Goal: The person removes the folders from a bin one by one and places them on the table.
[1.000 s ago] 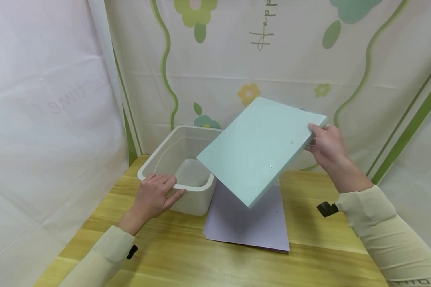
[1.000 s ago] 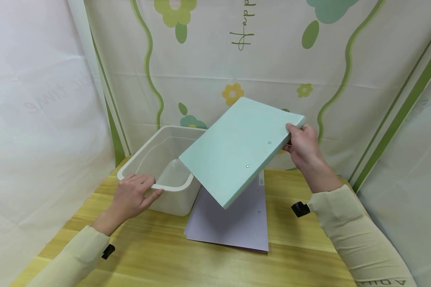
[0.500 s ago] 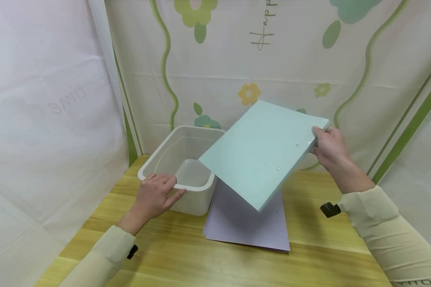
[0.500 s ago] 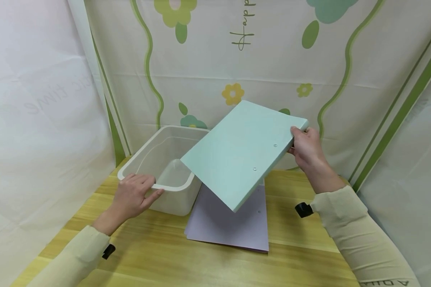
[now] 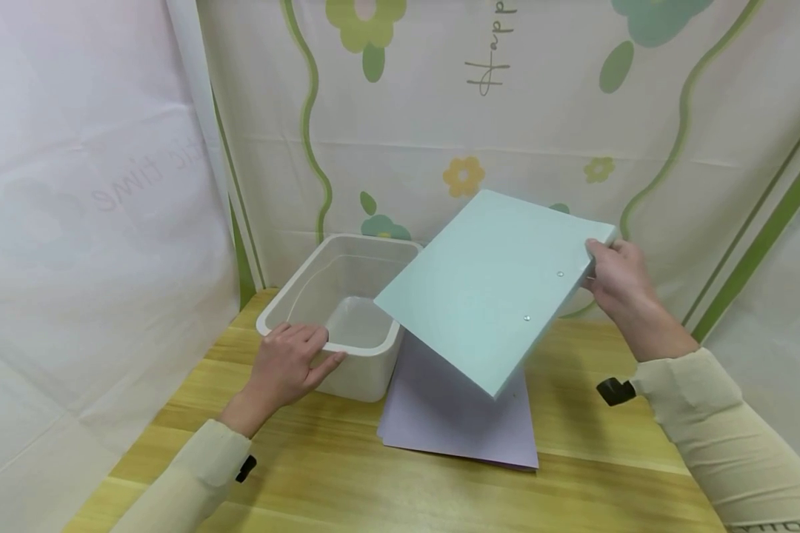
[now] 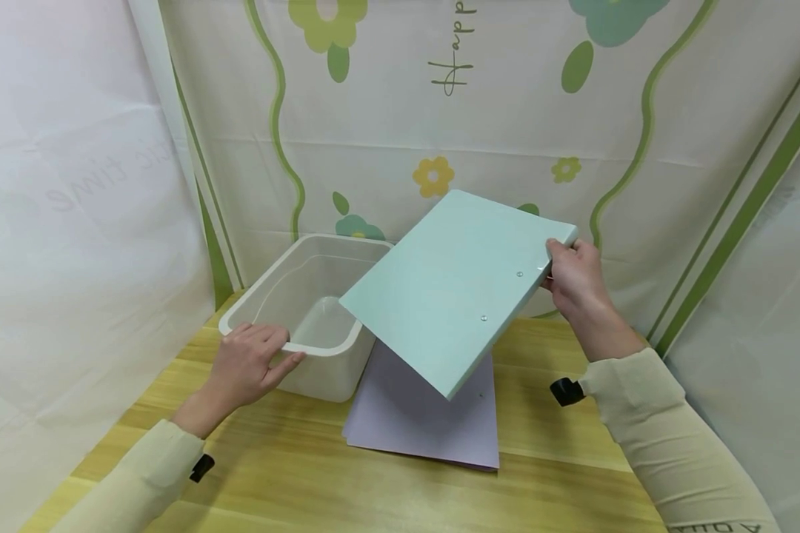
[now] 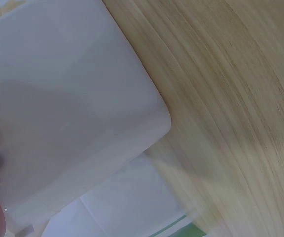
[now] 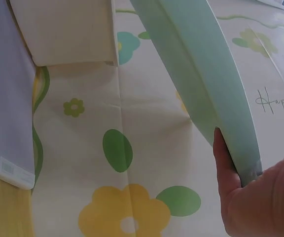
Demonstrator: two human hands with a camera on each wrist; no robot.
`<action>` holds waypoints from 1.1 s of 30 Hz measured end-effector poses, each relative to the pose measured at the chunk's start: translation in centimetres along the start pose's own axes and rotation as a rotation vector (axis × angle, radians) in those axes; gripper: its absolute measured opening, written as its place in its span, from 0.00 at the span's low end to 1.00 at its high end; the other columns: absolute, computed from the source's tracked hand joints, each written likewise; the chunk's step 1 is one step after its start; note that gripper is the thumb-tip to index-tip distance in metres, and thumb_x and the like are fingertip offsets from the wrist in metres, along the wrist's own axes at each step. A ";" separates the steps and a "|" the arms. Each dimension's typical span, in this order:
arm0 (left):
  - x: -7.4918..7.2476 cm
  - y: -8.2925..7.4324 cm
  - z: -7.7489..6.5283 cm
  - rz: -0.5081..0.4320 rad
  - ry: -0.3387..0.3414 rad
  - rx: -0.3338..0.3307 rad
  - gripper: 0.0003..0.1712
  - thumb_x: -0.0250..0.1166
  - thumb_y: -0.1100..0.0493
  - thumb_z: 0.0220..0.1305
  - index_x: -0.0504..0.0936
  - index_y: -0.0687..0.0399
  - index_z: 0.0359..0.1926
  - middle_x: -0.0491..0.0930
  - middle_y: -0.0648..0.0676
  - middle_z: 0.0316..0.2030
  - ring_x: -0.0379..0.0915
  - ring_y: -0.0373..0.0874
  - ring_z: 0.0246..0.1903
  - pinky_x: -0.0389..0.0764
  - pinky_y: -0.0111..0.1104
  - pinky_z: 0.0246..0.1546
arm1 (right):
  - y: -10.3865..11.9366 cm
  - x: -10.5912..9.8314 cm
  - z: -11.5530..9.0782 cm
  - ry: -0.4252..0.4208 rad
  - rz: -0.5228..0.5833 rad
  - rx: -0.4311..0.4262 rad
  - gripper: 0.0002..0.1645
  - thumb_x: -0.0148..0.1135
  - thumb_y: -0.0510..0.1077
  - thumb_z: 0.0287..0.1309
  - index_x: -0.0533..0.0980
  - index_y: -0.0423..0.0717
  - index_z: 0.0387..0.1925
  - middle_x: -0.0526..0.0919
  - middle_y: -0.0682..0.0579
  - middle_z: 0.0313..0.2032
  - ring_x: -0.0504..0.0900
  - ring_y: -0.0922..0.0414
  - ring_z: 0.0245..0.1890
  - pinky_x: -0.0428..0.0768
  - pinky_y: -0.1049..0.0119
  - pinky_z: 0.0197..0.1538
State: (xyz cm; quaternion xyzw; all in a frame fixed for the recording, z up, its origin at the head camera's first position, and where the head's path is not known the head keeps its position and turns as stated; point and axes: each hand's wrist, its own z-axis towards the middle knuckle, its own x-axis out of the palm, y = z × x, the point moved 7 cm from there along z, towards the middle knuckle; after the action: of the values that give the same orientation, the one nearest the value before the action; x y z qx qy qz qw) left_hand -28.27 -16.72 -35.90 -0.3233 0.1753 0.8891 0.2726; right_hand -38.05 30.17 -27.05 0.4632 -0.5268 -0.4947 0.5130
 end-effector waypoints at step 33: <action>-0.2 0.2 -0.1 0.001 0.007 -0.014 0.32 0.43 0.29 0.76 0.64 0.50 0.27 0.61 0.44 0.19 0.64 0.43 0.19 0.68 0.40 0.26 | 0.5 -2.4 -0.2 -0.038 0.064 0.019 0.44 0.44 0.53 0.79 0.37 0.41 0.80 0.43 0.48 0.81 0.51 0.53 0.79 0.59 0.58 0.75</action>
State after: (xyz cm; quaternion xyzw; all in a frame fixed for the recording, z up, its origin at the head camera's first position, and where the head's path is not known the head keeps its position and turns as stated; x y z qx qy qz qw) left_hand -28.22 -16.96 -35.84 -0.3282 0.1701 0.8893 0.2693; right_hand -37.69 32.56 -26.70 0.4415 -0.5554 -0.4819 0.5141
